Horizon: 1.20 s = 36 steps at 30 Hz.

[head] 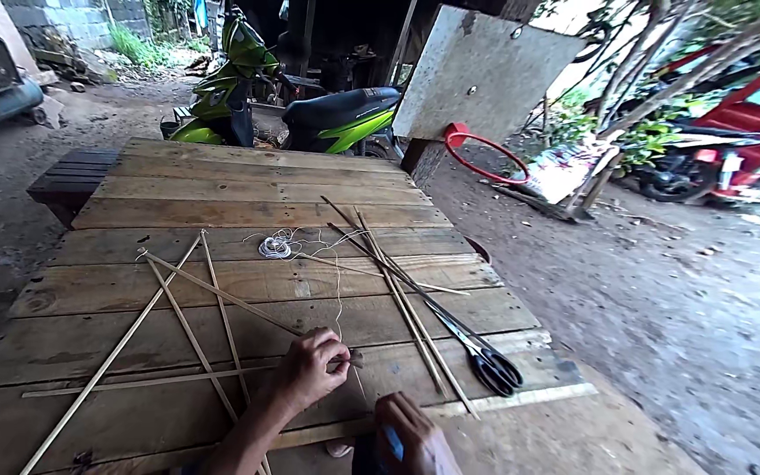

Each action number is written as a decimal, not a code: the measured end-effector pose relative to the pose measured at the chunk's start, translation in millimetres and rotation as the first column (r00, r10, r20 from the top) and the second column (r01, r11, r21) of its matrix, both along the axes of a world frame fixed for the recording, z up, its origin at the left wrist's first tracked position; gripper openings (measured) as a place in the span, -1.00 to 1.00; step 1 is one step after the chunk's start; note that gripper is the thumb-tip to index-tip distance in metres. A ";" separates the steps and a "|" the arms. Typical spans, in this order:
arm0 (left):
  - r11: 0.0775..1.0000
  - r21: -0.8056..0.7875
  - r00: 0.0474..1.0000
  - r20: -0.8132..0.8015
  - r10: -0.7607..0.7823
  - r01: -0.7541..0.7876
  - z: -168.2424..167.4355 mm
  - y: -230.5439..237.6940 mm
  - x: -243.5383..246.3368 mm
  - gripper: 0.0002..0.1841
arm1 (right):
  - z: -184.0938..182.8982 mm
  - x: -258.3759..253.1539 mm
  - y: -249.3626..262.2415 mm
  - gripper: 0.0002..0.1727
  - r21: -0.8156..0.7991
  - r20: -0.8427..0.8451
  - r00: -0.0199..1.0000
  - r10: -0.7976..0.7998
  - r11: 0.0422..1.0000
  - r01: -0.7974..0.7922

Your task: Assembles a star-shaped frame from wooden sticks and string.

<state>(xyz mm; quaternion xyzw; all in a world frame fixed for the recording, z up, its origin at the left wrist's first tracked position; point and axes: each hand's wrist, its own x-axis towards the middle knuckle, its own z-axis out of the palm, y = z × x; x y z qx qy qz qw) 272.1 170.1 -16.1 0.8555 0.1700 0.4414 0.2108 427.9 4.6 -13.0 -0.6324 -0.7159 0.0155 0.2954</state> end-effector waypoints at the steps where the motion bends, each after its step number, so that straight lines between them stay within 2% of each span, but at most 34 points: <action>1: 1.000 0.003 1.000 -0.005 -0.001 0.001 -0.6 -0.8 0.2 -0.92 | 2.5 -5.5 -0.9 -0.92 0.024 -0.015 0.999 0.049 0.999 -0.049; 4: 1.000 0.023 1.000 -0.017 -0.010 0.010 -3.8 -2.0 0.0 -0.93 | 18.4 -8.9 9.5 -0.94 0.142 -0.065 0.987 0.145 0.981 -0.135; 7: 0.998 0.032 0.999 -0.018 -0.045 0.045 -3.8 -4.0 -1.6 -0.92 | 43.3 8.1 40.9 -0.90 0.288 -0.031 0.995 0.098 0.954 -0.085; 9: 0.997 0.028 0.997 0.001 -0.073 0.073 -2.3 -6.3 -2.1 -0.92 | 53.9 25.0 69.8 -0.86 0.300 0.000 0.998 0.059 0.952 -0.056; 11: 0.996 0.033 0.996 0.038 -0.081 0.080 -1.1 -6.4 -2.2 -0.92 | 49.7 39.3 97.9 -0.85 0.222 -0.003 1.000 0.027 0.975 -0.025; 13: 0.997 0.043 0.994 0.085 -0.067 0.064 -2.4 -3.9 -2.1 -0.93 | 33.8 46.9 112.9 -0.83 0.044 -0.086 0.996 -0.009 0.999 0.013; 15: 0.997 0.058 0.992 0.117 -0.053 0.046 -3.5 -1.2 -1.8 -0.94 | 18.8 43.1 109.0 -0.80 -0.136 -0.130 0.988 -0.081 0.989 0.064; 16: 0.998 0.056 0.991 0.129 -0.047 0.040 -3.3 -1.1 -2.0 -0.93 | 9.1 36.2 101.0 -0.80 -0.137 -0.105 0.988 -0.111 0.986 0.097; 18: 0.999 0.047 0.989 0.148 -0.027 0.021 -2.4 -0.5 -2.2 -0.93 | -16.0 20.4 80.2 -0.80 0.058 0.028 0.990 -0.139 0.989 0.138; 20: 0.999 0.039 0.989 0.145 -0.006 0.001 -2.2 -0.1 -1.0 -0.93 | -27.7 4.4 57.2 -0.80 0.216 0.112 0.986 -0.123 0.971 0.097; 23: 0.999 0.049 0.995 0.095 -0.029 0.024 -5.0 -4.8 2.0 -0.94 | -23.0 -16.4 33.3 -0.84 0.274 0.152 0.987 -0.061 0.961 0.017; 27: 0.995 0.027 0.995 0.038 -0.097 0.097 -8.1 -5.2 -0.6 -0.94 | 12.0 -11.0 43.1 -0.86 0.299 0.113 0.993 0.026 0.952 -0.059; 30: 0.990 0.003 0.988 0.052 -0.143 0.143 -6.7 -8.4 -0.8 -0.92 | 33.7 17.2 73.4 -0.89 0.201 0.041 0.994 0.100 0.974 -0.106; 33: 0.987 0.000 0.985 0.062 -0.158 0.159 -7.4 -5.8 -1.4 -0.94 | 21.2 36.0 91.0 -0.84 -0.074 -0.202 0.972 0.118 0.988 -0.136; 34: 0.987 0.002 0.985 0.064 -0.163 0.163 -7.4 -5.5 -1.6 -0.94 | 15.0 36.2 90.4 -0.82 -0.123 -0.264 0.960 0.093 0.984 -0.129; 36: 0.986 -0.005 0.983 0.081 -0.165 0.166 -5.8 -5.8 -2.0 -0.93 | 3.6 31.5 82.6 -0.79 -0.121 -0.332 0.943 0.032 0.990 -0.077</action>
